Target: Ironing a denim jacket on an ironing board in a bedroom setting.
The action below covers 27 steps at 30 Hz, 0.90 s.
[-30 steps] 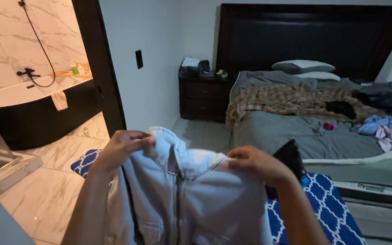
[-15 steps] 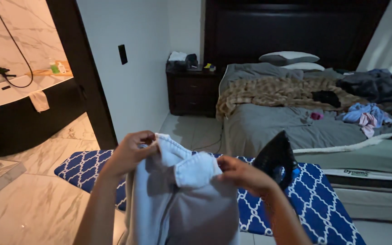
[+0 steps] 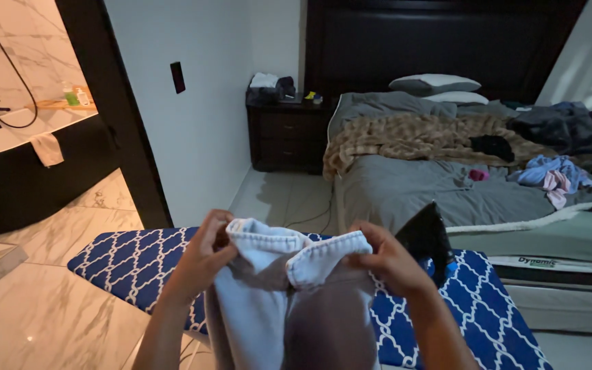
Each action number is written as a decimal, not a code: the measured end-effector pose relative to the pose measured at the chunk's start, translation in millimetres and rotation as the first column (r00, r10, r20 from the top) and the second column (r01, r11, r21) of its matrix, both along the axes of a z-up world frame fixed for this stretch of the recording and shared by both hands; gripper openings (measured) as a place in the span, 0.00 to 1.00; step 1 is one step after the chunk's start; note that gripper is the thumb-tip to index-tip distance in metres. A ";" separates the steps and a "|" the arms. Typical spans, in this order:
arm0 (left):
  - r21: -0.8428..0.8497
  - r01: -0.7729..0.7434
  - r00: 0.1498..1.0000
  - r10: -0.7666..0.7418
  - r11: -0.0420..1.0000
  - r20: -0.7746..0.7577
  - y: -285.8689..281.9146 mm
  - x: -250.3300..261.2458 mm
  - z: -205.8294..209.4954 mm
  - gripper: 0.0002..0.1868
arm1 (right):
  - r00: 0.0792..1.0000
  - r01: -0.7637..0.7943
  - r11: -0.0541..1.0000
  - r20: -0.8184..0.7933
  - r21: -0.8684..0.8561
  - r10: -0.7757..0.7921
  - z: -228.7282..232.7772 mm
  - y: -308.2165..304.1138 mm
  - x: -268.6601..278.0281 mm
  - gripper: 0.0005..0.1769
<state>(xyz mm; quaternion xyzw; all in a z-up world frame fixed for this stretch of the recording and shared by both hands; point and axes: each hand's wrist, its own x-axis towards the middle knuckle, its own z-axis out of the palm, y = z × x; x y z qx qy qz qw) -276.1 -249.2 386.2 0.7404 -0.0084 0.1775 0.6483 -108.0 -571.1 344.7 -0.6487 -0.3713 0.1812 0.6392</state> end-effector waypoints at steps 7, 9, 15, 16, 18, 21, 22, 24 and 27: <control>0.122 0.080 0.997 -0.082 0.989 0.010 -8.3 -6.6 -29.9 0.21 | 0.995 -0.104 0.994 0.003 -0.027 0.104 30.2 -24.0 -12.3 0.13; 0.191 0.148 0.989 -0.140 0.970 -0.056 -10.0 -11.1 -31.9 0.17 | 0.990 -0.136 0.989 0.033 -0.063 0.138 26.2 -30.1 -4.9 0.15; 0.251 0.134 0.991 -0.133 0.959 -0.018 -14.9 -1.3 -15.9 0.17 | 0.995 -0.079 0.997 -0.057 -0.019 0.078 20.3 -28.8 14.2 0.17; 0.252 0.130 0.991 -0.130 0.959 -0.015 -13.0 2.5 -16.8 0.17 | 0.995 -0.082 0.996 -0.054 -0.019 0.081 21.6 -28.9 14.1 0.17; 0.300 0.105 0.986 -0.139 0.948 0.096 -9.0 10.6 -18.2 0.14 | 0.996 -0.074 0.997 -0.051 -0.014 0.073 23.8 -29.2 14.4 0.15; 0.355 0.030 0.989 -0.079 0.934 0.123 -9.3 17.6 -17.7 0.13 | 0.997 -0.067 0.998 -0.041 0.016 0.067 23.6 -29.9 14.7 0.15; 0.354 0.033 0.989 -0.081 0.935 0.120 -8.6 20.5 -19.8 0.13 | 0.997 -0.064 0.998 -0.044 0.016 0.065 25.8 -29.9 13.1 0.15; 0.332 -0.012 0.990 -0.035 0.943 0.136 -6.0 25.7 -23.3 0.12 | 0.999 -0.010 1.000 0.031 -0.004 0.010 30.4 -28.9 9.7 0.13; 0.409 -0.065 0.954 -0.064 0.910 0.293 -11.8 15.7 1.5 0.12 | 1.000 0.006 1.000 -0.001 -0.018 -0.006 45.5 -27.6 -3.7 0.11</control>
